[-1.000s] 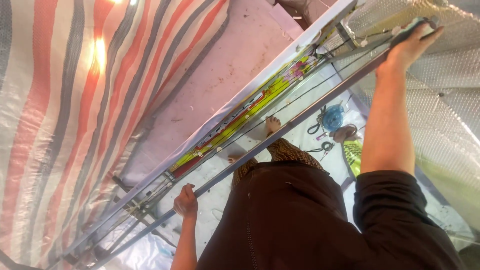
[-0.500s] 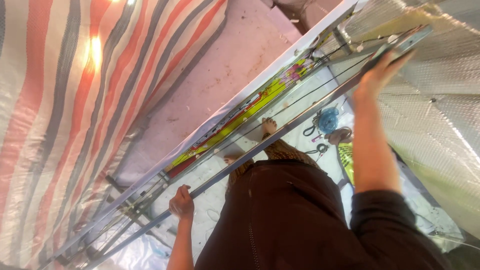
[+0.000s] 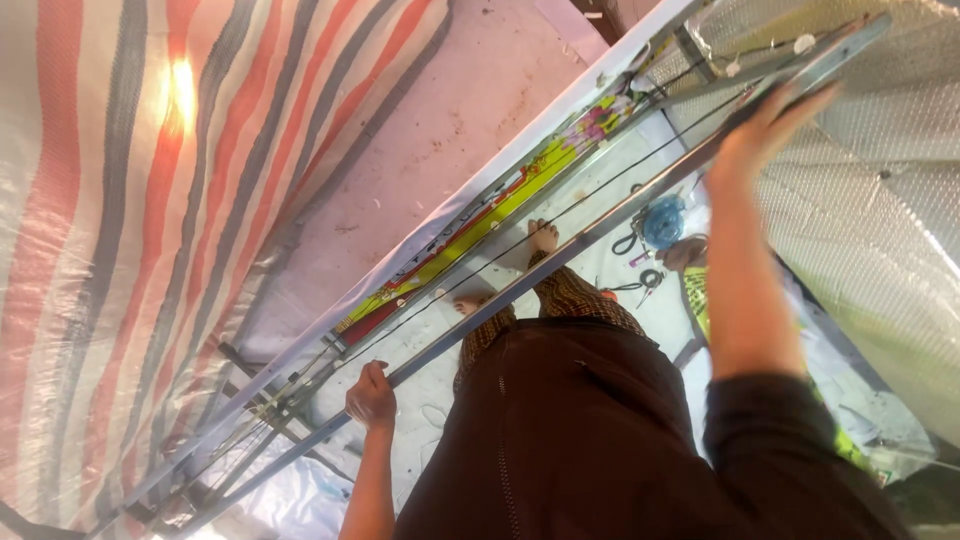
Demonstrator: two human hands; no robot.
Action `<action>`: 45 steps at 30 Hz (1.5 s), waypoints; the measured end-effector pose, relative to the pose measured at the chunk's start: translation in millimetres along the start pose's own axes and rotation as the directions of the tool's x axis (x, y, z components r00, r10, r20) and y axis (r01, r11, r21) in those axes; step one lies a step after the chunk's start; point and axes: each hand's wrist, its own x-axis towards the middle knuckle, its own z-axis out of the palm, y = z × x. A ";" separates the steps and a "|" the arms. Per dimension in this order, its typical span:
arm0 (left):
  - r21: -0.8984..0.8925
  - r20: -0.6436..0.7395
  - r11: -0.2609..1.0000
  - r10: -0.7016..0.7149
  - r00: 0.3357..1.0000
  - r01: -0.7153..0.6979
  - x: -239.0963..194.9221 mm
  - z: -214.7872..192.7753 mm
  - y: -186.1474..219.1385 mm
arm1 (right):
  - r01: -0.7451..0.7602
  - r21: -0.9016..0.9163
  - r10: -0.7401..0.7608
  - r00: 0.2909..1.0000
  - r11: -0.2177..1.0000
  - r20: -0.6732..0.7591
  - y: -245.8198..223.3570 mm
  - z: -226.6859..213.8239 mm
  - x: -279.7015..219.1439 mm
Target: The person assembles a metal frame structure by hand, aligning and securing metal bars. They use a screwdriver to tighten screws on the frame and handle a yellow printed sheet, positioning it within the structure.
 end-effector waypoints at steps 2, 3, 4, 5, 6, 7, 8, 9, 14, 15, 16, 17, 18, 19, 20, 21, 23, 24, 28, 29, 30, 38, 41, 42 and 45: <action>0.000 0.002 1.000 0.008 1.000 -0.008 -1.1 -0.7 0.1 | 0.005 -0.026 -0.006 0.998 1.000 -0.055 4.8 3.2 19.5; 0.002 0.004 1.000 0.012 1.000 -0.012 0.4 -2.7 1.8 | 0.002 -0.028 -0.004 0.998 1.000 -0.058 8.1 5.2 23.9; -0.002 0.003 1.000 0.021 1.000 -0.021 0.3 -3.5 3.4 | 0.009 -0.047 -0.013 0.995 0.999 -0.095 11.4 6.2 28.6; -0.006 0.003 1.000 0.030 1.000 -0.030 0.5 -4.5 4.2 | 0.015 -0.065 -0.024 0.991 0.998 -0.132 14.4 7.6 32.6; -0.007 0.006 0.999 0.032 0.999 -0.031 1.0 -4.3 4.2 | 0.015 -0.069 -0.025 0.991 0.997 -0.133 -2.5 11.2 -3.7; -0.002 0.011 0.999 0.035 0.999 -0.035 1.4 -4.1 3.5 | -0.006 -0.076 -0.001 0.995 0.997 -0.097 -19.5 14.9 -40.7; 0.002 0.015 0.999 0.038 0.999 -0.038 1.3 -2.8 2.4 | -0.026 -0.084 0.021 0.998 0.996 -0.060 -35.8 18.1 -78.0; 0.000 0.019 0.999 0.040 0.999 -0.040 0.3 -2.5 3.4 | -0.025 -0.088 0.020 0.998 0.996 -0.063 -49.2 21.7 -125.8; 0.036 0.012 0.977 0.210 0.978 -0.211 3.4 19.7 -17.4 | -0.225 -0.010 0.225 0.973 0.974 0.057 -100.4 36.5 -255.2; 0.037 0.011 0.977 0.211 0.977 -0.212 2.8 8.1 -13.2 | -0.226 -0.010 0.227 0.972 0.974 0.057 -77.5 38.8 -231.9; -0.136 0.030 0.945 0.304 0.952 -0.298 2.0 -2.5 -9.8 | -0.159 0.055 0.159 0.987 0.986 0.013 -54.3 40.7 -209.0; -0.305 0.031 0.878 0.396 0.918 -0.369 1.1 -13.6 -7.7 | -0.088 0.117 0.092 0.995 0.989 -0.034 -31.4 42.5 -187.6; -0.309 0.025 0.875 0.400 0.916 -0.373 2.6 -21.1 -18.8 | -0.082 0.121 0.087 0.995 0.989 -0.038 -22.0 44.5 -178.6; -0.235 -0.016 0.816 0.539 0.842 -0.528 4.4 -29.4 -31.6 | -0.105 0.045 0.109 0.988 0.993 -0.109 -13.6 46.6 -171.0; -0.152 -0.050 0.733 0.665 0.745 -0.663 8.3 -37.4 -45.6 | -0.129 -0.024 0.123 0.976 0.991 -0.178 -6.9 52.9 -163.5; -0.152 -0.062 0.730 0.665 0.744 -0.666 10.2 -43.7 -64.0 | -0.121 -0.016 0.116 0.977 0.993 -0.180 9.1 64.6 -184.4; -0.125 -0.039 0.735 0.667 0.744 -0.666 13.9 -56.1 -105.3 | -0.143 0.129 0.167 0.967 0.981 -0.195 43.6 86.8 -231.1; -0.123 -0.039 0.733 0.670 0.741 -0.669 19.3 -53.2 -127.4 | -0.144 0.130 0.168 0.966 0.981 -0.198 32.9 94.2 -279.9; -0.259 -0.093 0.641 0.728 0.679 -0.722 35.7 -32.2 -198.1 | -0.078 0.049 0.083 0.991 0.996 -0.103 -17.4 104.9 -491.7; -0.292 -0.142 0.580 0.760 0.635 -0.760 39.9 -27.9 -210.6 | -0.042 0.018 0.043 0.998 0.999 -0.053 -36.0 106.1 -547.3; -0.289 -0.157 0.582 0.754 0.637 -0.760 41.8 -29.7 -221.7 | -0.030 0.029 0.032 0.998 0.999 -0.048 -41.0 104.3 -555.5; -0.262 -0.183 0.604 0.734 0.654 -0.752 25.4 -59.4 -291.5 | 0.069 -0.022 -0.067 0.992 0.997 0.111 -18.8 98.0 -508.6; -0.319 -0.179 0.652 0.671 0.719 -0.688 15.6 -82.8 -310.7 | 0.086 -0.071 -0.076 0.988 0.994 0.137 -100.9 88.7 -537.8; -0.317 -0.185 0.660 0.661 0.727 -0.681 9.4 -85.5 -318.8 | 0.093 -0.066 -0.083 0.985 0.993 0.149 -114.1 86.4 -545.8; -0.342 -0.213 0.756 0.515 0.830 -0.558 -13.5 -90.6 -339.6 | 0.445 -0.012 -0.443 0.894 0.896 0.060 -145.3 81.7 -553.8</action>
